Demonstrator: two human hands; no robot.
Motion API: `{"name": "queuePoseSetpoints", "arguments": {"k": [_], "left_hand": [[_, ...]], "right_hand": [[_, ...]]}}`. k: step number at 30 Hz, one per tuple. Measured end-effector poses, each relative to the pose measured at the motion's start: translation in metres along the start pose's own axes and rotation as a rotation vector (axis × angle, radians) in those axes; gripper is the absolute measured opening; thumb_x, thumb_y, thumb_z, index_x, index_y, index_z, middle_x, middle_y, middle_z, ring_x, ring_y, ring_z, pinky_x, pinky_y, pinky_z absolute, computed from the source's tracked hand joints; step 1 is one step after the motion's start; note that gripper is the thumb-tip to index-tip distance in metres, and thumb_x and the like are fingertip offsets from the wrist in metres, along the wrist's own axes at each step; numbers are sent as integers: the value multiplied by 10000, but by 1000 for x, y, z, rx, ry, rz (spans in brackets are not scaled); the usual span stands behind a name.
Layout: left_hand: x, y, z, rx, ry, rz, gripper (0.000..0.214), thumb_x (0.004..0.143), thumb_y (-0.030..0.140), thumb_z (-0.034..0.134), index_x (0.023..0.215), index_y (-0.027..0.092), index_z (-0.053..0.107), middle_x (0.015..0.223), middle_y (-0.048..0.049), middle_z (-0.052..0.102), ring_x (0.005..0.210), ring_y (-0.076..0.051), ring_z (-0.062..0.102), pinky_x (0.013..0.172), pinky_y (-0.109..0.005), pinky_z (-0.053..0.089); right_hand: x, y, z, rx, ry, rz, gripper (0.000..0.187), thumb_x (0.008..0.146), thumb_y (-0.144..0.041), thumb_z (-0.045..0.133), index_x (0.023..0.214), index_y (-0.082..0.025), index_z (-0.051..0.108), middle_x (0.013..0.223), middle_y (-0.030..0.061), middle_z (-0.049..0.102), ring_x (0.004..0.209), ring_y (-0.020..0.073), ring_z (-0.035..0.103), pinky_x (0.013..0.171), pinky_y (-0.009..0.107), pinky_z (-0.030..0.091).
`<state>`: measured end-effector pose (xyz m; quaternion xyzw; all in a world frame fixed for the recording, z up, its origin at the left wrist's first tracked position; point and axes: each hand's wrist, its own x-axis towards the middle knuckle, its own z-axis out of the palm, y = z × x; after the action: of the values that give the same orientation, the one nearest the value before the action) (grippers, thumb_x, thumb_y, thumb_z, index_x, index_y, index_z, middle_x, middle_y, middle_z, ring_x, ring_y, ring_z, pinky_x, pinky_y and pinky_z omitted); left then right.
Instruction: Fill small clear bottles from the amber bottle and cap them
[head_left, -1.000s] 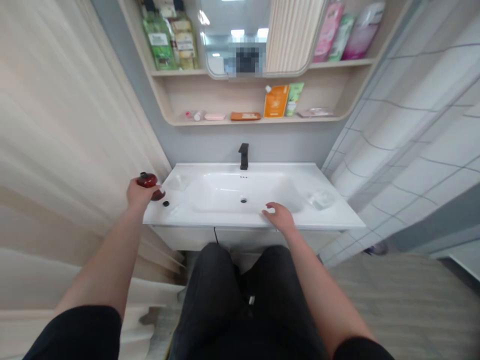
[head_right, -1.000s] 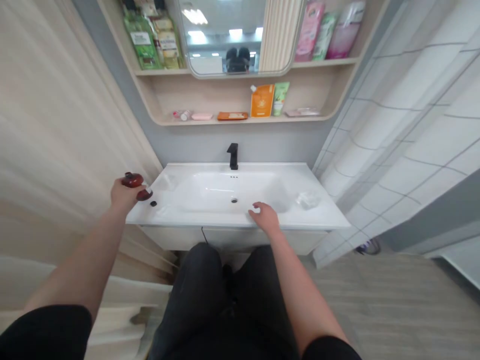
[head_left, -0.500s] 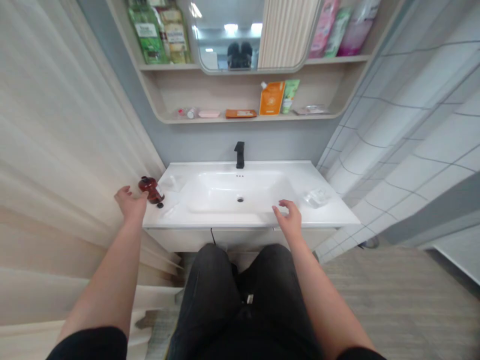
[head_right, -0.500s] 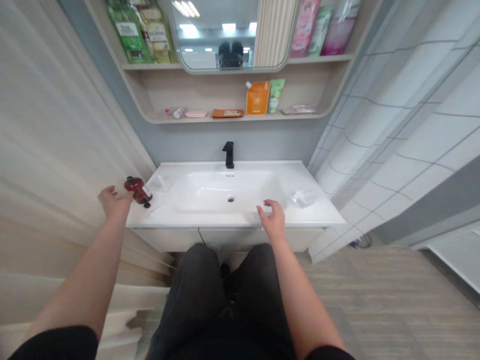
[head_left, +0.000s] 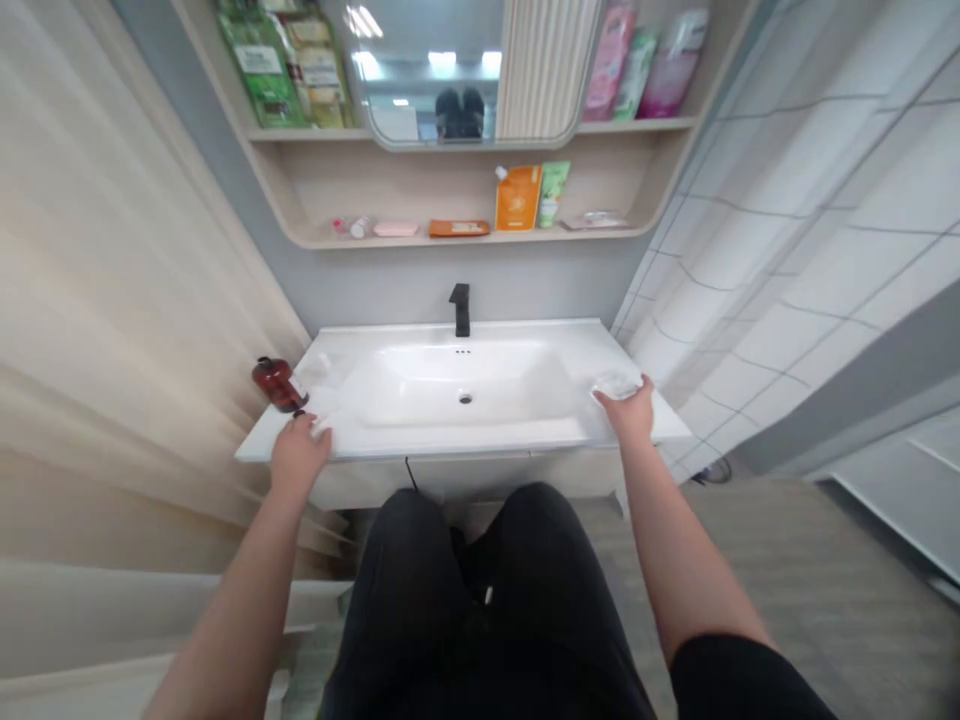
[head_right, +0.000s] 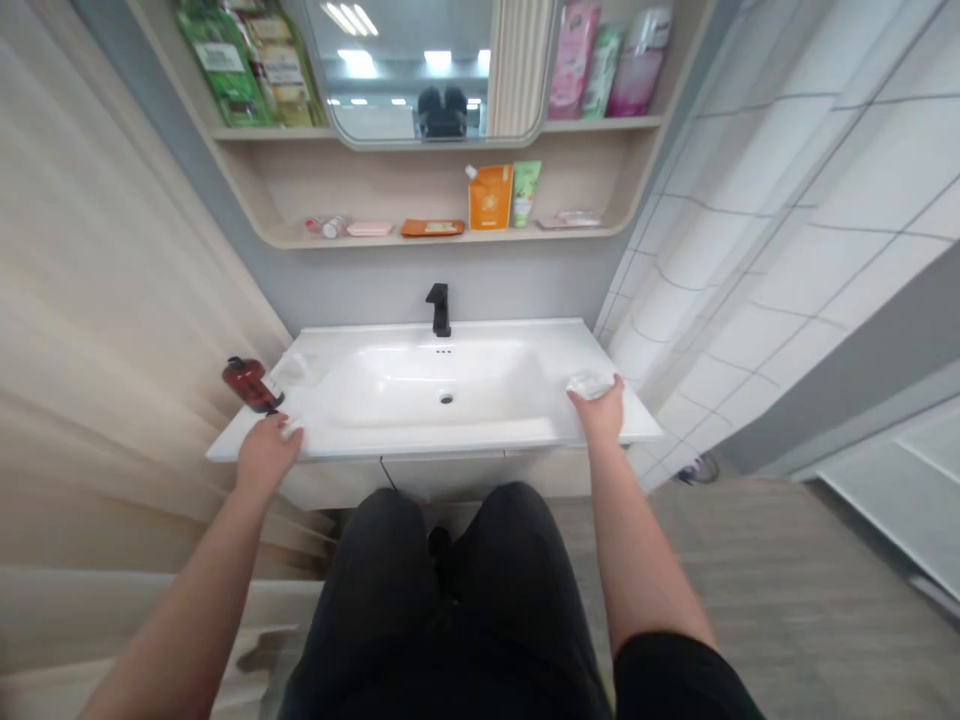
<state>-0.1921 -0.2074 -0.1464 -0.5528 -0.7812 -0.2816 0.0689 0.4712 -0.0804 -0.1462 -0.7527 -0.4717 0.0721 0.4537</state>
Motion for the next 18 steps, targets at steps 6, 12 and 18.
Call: {"name": "queuePoseSetpoints", "arguments": {"k": [6, 12, 18], "left_hand": [[-4, 6, -11, -119, -38, -126, 369, 863, 409, 713, 1179, 220, 693, 1116, -137, 797, 1061, -344, 762, 989, -478, 583], [-30, 70, -31, -685, -83, -234, 473, 787, 539, 816, 1132, 218, 771, 828, -25, 746, 788, -229, 702, 775, -345, 560], [-53, 171, -76, -1219, -295, -47, 420, 789, 444, 874, 1106, 179, 800, 879, -34, 740, 768, -156, 630, 772, -295, 520]], "right_hand": [[-2, 4, -6, -68, -10, 71, 852, 642, -565, 941, 1321, -201, 578, 1227, 207, 745, 1156, 409, 705, 1018, 528, 555], [-65, -25, -6, 331, -170, -99, 890, 606, -691, 934, 1292, -223, 613, 1110, 124, 764, 1028, 333, 732, 921, 485, 624], [-161, -89, -7, 628, -563, -223, 792, 626, -580, 986, 1267, -258, 650, 1183, 86, 742, 1029, 283, 741, 894, 436, 650]]}}
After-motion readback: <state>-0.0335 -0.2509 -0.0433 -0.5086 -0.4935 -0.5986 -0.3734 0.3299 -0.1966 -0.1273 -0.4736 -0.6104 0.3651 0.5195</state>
